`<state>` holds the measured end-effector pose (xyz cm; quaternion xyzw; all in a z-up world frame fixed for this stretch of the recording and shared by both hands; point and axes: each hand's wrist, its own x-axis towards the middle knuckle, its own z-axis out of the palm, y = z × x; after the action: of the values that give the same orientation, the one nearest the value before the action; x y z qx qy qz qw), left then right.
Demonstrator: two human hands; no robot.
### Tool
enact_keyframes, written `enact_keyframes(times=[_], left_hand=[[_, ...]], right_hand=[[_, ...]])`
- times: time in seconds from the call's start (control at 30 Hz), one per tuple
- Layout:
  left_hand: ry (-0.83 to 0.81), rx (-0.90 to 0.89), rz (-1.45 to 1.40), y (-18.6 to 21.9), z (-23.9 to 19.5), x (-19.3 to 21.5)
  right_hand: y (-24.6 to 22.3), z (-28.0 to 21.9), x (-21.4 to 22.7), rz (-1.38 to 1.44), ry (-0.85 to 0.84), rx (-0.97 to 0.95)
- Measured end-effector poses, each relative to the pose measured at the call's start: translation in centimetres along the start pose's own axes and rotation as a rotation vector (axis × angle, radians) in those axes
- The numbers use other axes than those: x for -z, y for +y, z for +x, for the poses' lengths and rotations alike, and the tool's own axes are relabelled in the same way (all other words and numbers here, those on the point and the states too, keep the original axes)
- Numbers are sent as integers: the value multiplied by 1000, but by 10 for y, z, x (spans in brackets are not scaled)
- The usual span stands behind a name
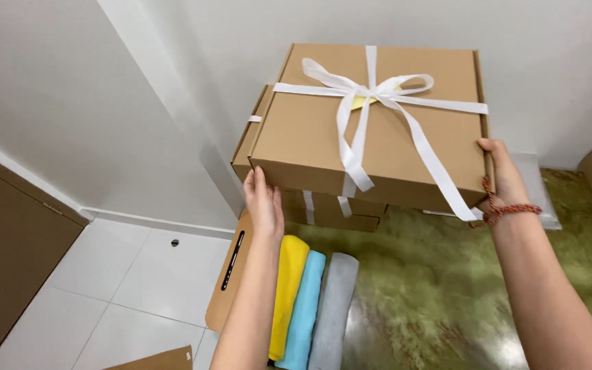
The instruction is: The person places a rolled gray fabric into a clear plastic bag, seals it, and puts it into a cardboard box. They then close the box and tie it with a white ribbon, creating a bow on top.
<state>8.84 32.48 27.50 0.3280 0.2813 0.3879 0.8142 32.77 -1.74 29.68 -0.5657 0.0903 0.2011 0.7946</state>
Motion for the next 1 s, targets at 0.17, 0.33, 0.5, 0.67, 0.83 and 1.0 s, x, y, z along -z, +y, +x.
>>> enact_keyframes(times=[0.17,0.33,0.5,0.67,0.83,1.0], left_hand=[[22,-144,256,15,76,30],[0,-206,476,5,145,59],[23,-269,616,-12,168,61],[26,-292,638,-19,158,53],[24,-267,614,-25,144,46],[-50,-337,716,-50,109,47]], right_hand=[[22,33,-86,1,5,76],[40,45,-132,-21,60,140],[48,70,-135,-69,124,147],[44,78,-128,-146,93,148],[45,50,-137,-175,88,171],[88,13,-140,-106,145,446]])
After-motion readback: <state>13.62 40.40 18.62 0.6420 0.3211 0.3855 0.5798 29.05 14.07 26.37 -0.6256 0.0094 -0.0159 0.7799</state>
